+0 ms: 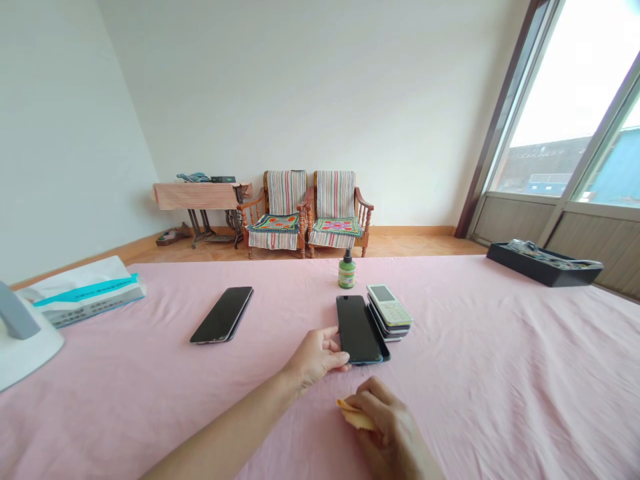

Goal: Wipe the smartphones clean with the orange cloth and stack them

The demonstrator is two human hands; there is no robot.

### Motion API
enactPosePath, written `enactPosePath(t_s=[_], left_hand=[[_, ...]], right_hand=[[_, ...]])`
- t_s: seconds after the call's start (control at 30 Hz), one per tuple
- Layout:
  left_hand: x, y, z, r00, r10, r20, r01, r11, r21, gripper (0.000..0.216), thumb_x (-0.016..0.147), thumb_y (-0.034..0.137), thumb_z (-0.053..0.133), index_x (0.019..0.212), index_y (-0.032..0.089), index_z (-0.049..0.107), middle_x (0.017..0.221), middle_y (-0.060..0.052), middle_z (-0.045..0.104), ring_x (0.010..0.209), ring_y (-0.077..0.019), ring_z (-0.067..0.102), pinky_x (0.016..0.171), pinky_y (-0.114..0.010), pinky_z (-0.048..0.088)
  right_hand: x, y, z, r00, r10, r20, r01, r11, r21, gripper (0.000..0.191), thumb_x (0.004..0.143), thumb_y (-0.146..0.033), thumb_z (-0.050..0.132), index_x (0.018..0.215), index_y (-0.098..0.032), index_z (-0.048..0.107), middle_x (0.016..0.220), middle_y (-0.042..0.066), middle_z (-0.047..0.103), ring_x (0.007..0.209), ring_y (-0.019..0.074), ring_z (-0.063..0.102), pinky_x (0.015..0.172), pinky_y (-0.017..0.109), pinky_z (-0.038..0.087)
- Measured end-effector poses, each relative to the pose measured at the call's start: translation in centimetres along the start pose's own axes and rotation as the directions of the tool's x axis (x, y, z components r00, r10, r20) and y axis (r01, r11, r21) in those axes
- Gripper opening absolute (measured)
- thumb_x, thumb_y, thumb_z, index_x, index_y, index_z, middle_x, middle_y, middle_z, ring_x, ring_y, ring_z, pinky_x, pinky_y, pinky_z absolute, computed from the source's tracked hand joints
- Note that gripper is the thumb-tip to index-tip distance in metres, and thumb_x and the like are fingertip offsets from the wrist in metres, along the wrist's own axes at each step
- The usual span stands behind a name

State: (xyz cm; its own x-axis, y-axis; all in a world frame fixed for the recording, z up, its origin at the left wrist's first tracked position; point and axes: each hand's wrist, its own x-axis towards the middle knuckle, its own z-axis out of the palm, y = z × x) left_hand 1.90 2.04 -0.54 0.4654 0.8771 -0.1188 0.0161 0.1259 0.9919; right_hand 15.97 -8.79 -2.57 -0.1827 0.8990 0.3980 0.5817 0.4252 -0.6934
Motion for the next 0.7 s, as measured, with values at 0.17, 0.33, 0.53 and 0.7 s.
enactPosePath(t_s=[0.17, 0.33, 0.53, 0.7], left_hand=[[0.8, -0.8, 0.6, 0.999, 0.027, -0.039, -0.025, 0.999, 0.046, 0.071, 0.063, 0.02, 0.08, 0.128, 0.008, 0.052, 0.059, 0.004, 0.058, 0.054, -0.015, 0.064, 0.056, -0.024, 0.049], [0.7, -0.9, 0.4, 0.997, 0.062, -0.037, -0.057, 0.992, 0.115, 0.073, 0.065, 0.024, 0.078, 0.131, 0.009, 0.049, 0.061, 0.003, 0.06, 0.055, -0.0157, 0.065, 0.055, -0.025, 0.049], [-1.1, -0.1, -3.4, 0.979, 0.137, -0.15, -0.081, 0.94, 0.332, 0.058, 0.067, 0.031, 0.072, 0.118, 0.009, 0.058, 0.068, -0.001, 0.063, 0.055, -0.0156, 0.065, 0.053, -0.025, 0.049], [-3.5, 1.5, -11.4, 0.867, 0.292, -0.405, 0.026, 0.784, 0.62, 0.043, 0.072, 0.032, 0.061, 0.11, 0.011, 0.061, 0.07, -0.001, 0.064, 0.063, -0.0185, 0.066, 0.062, -0.028, 0.05]], right_hand=[[0.0, -0.3, 0.0, 1.0, -0.006, -0.009, 0.006, 1.0, 0.01, 0.033, 0.065, -0.001, 0.046, 0.082, -0.018, 0.068, 0.079, 0.005, 0.059, 0.068, 0.0145, 0.057, 0.057, 0.02, 0.04], [0.0, -0.3, 0.0, 1.0, 0.002, -0.009, -0.002, 1.0, 0.015, 0.031, 0.067, -0.002, 0.047, 0.082, -0.019, 0.068, 0.079, 0.005, 0.059, 0.068, 0.0149, 0.058, 0.056, 0.02, 0.04], [-0.1, 0.2, 0.2, 1.0, -0.016, 0.011, 0.016, 1.0, 0.001, 0.028, 0.069, -0.004, 0.047, 0.082, -0.018, 0.068, 0.078, 0.005, 0.058, 0.068, 0.0147, 0.059, 0.057, 0.02, 0.041], [-0.4, 1.4, 0.8, 0.998, -0.059, 0.005, 0.059, 0.998, 0.019, 0.026, 0.071, -0.008, 0.051, 0.086, -0.02, 0.069, 0.079, 0.005, 0.058, 0.067, 0.0142, 0.059, 0.059, 0.02, 0.043]])
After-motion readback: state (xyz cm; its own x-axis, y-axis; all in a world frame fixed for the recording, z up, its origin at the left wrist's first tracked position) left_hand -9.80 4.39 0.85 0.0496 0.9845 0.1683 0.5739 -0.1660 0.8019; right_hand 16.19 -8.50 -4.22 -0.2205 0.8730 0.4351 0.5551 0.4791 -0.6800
